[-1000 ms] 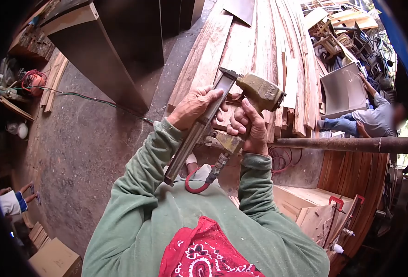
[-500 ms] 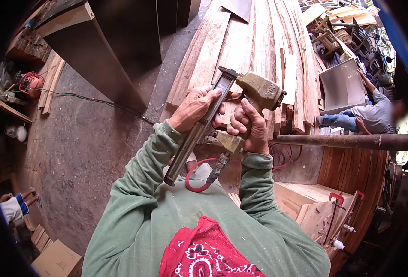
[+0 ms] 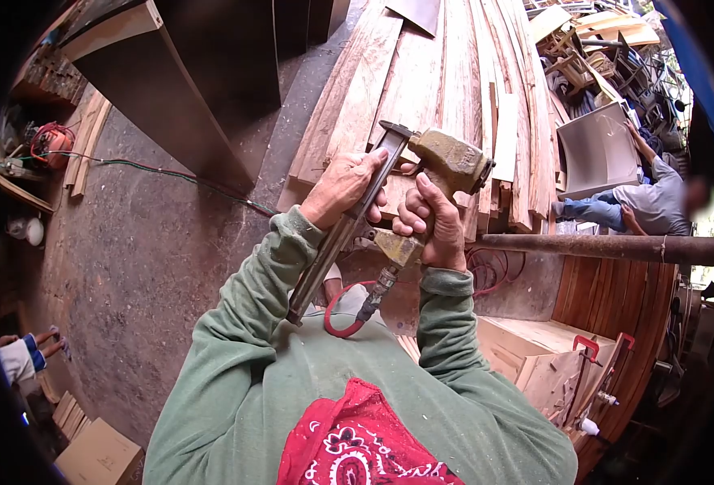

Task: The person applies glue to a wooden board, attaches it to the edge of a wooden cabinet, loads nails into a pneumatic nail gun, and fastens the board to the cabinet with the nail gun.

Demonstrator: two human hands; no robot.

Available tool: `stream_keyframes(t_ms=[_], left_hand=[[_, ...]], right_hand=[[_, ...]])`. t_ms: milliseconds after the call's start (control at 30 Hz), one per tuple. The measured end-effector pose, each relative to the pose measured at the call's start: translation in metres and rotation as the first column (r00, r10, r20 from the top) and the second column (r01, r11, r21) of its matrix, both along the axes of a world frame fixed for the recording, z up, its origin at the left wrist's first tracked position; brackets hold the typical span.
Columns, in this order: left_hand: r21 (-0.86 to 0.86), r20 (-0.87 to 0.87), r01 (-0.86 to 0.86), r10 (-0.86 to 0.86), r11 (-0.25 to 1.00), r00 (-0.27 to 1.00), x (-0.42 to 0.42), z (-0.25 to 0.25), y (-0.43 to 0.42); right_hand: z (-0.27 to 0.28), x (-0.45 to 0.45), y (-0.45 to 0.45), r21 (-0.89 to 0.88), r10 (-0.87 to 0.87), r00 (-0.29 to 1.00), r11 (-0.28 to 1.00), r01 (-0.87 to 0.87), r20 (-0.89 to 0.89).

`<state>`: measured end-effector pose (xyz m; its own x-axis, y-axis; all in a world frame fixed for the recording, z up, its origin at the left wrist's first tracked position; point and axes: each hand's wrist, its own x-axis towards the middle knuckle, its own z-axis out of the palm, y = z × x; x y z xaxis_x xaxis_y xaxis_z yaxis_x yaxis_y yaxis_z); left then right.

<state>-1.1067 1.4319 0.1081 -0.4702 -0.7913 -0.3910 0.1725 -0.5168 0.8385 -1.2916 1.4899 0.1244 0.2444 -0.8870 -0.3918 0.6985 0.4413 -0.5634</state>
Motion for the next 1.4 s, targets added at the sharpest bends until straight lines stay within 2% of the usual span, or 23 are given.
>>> stream_keyframes(t_ms=[133, 233, 333, 433, 533, 567, 667, 767, 1133, 1400], left_hand=[[0.012, 0.083, -0.013, 0.012, 1.0, 0.997, -0.004, -0.001, 0.0], [0.015, 0.075, -0.009, 0.008, 1.0, 0.997, -0.005, -0.017, 0.0], [-0.051, 0.047, -0.059, 0.061, 0.997, 0.997, -0.012, -0.021, -0.004], [0.054, -0.128, 0.011, -0.004, 0.999, 0.992, -0.01, -0.015, -0.01], [0.019, -0.119, -0.021, 0.023, 1.0, 0.993, -0.008, -0.009, -0.008], [-0.005, -0.067, -0.028, 0.028, 1.0, 0.997, -0.009, -0.005, -0.006], [-0.074, 0.057, -0.038, 0.043, 0.997, 0.997, -0.013, 0.001, -0.003], [-0.08, 0.109, -0.031, 0.04, 0.996, 0.993, -0.015, -0.003, -0.002], [-0.034, 0.022, -0.023, 0.024, 0.999, 0.999, -0.013, -0.01, -0.004], [0.056, -0.115, -0.037, 0.043, 0.998, 0.992, -0.008, -0.05, -0.008]], right_hand=[[-0.007, -0.003, -0.001, 0.006, -0.007, 1.0, 1.0, 0.007, 0.02], [-0.009, -0.004, 0.0, 0.015, -0.006, 1.0, 1.0, 0.006, 0.006], [-0.005, -0.003, -0.001, 0.042, -0.003, 1.0, 0.999, 0.004, -0.006], [-0.008, -0.004, 0.0, 0.078, -0.007, 1.0, 0.997, 0.007, 0.008], [-0.015, -0.009, 0.0, 0.026, 0.022, 0.998, 0.999, -0.024, 0.066], [-0.018, -0.011, 0.0, 0.022, 0.024, 0.996, 0.999, -0.026, 0.089], [-0.026, -0.011, 0.0, 0.137, -0.118, 0.993, 0.983, 0.12, -0.024], [-0.039, -0.015, 0.0, 0.153, -0.104, 0.995, 0.983, 0.104, -0.009], [-0.042, -0.017, -0.003, 0.144, -0.06, 0.998, 0.988, 0.055, 0.033], [-0.04, -0.007, -0.01, 0.212, -0.039, 0.999, 0.976, 0.046, -0.034]])
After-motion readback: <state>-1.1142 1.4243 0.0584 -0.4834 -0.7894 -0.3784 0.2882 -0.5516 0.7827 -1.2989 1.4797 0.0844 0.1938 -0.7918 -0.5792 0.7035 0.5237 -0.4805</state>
